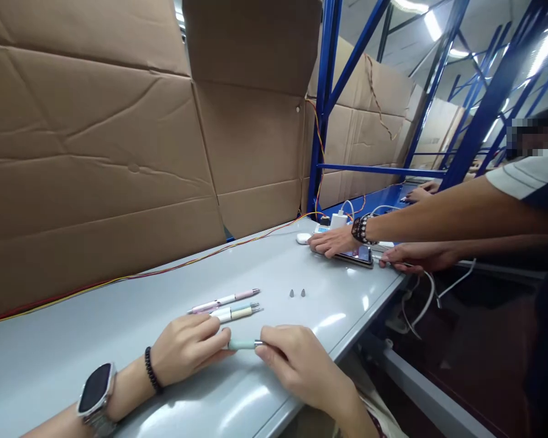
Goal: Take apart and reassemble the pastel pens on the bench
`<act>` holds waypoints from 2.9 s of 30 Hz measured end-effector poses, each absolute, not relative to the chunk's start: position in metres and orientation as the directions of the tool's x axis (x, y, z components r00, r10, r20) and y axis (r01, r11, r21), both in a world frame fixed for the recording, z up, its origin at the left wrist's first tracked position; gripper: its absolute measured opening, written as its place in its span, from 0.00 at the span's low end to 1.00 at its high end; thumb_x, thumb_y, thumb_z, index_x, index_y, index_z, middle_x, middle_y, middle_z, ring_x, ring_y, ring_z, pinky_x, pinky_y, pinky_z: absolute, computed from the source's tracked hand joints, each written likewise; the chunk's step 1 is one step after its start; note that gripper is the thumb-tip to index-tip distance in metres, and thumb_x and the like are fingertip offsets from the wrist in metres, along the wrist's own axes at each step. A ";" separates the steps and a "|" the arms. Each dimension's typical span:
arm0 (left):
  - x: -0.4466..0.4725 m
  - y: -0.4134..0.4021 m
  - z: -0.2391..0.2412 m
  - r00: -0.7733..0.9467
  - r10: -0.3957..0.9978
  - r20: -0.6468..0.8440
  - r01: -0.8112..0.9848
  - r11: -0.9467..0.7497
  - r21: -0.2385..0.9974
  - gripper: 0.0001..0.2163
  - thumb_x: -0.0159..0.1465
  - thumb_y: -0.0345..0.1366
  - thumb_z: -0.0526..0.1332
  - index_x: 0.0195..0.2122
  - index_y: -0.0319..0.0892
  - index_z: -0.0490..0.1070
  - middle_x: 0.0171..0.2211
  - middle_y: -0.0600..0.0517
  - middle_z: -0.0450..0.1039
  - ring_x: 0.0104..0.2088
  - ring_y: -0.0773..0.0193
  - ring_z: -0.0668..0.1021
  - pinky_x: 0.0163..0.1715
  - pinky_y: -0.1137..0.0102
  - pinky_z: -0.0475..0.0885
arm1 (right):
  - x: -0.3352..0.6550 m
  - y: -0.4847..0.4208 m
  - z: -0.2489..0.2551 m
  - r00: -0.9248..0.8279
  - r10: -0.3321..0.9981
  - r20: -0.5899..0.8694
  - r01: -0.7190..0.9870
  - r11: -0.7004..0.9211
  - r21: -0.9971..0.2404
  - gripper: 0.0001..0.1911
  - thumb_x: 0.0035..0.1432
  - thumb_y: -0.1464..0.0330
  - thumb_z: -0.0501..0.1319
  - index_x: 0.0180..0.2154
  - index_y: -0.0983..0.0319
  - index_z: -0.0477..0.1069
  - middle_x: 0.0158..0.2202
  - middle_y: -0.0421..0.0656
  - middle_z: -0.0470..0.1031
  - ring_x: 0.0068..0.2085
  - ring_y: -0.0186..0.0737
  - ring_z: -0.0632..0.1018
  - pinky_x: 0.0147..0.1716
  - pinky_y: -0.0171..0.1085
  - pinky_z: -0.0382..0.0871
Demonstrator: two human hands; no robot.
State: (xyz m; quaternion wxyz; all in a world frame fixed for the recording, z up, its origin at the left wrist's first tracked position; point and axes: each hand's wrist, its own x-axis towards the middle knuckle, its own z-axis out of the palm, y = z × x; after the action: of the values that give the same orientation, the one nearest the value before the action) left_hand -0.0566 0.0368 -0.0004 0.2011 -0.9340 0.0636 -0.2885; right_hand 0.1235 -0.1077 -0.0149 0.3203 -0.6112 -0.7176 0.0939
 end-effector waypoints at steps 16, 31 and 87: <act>-0.054 0.033 -0.001 0.801 -0.278 0.529 -0.012 -0.892 -0.451 0.13 0.69 0.36 0.45 0.31 0.41 0.64 0.18 0.56 0.62 0.17 0.66 0.65 0.20 0.71 0.59 | 0.121 -0.110 -0.018 -0.033 0.940 0.340 0.844 0.208 -0.494 0.13 0.63 0.66 0.48 0.26 0.59 0.59 0.20 0.35 0.62 0.23 0.32 0.63 0.24 0.32 0.50; -0.059 0.006 0.011 0.776 -0.262 0.574 -0.241 -0.964 -0.114 0.18 0.66 0.46 0.39 0.44 0.42 0.63 0.20 0.52 0.64 0.15 0.65 0.63 0.15 0.68 0.55 | 0.136 -0.111 -0.022 0.062 0.964 0.257 0.086 0.252 -0.964 0.22 0.61 0.53 0.47 0.22 0.60 0.55 0.17 0.35 0.59 0.20 0.29 0.61 0.22 0.31 0.55; -0.050 0.049 -0.008 0.904 0.070 0.422 0.129 -0.985 -0.113 0.07 0.66 0.36 0.50 0.33 0.42 0.63 0.41 0.46 0.68 0.42 0.58 0.70 0.40 0.64 0.66 | 0.160 -0.100 -0.025 0.399 0.734 0.549 0.692 0.151 -0.706 0.08 0.60 0.68 0.53 0.37 0.59 0.70 0.41 0.45 0.72 0.46 0.44 0.71 0.45 0.43 0.66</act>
State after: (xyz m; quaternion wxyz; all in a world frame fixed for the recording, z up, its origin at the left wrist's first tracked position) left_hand -0.0503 0.0489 -0.0079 0.0694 -0.9732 -0.0513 -0.2133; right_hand 0.1599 -0.0999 -0.0247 0.5251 -0.6511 -0.5476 0.0198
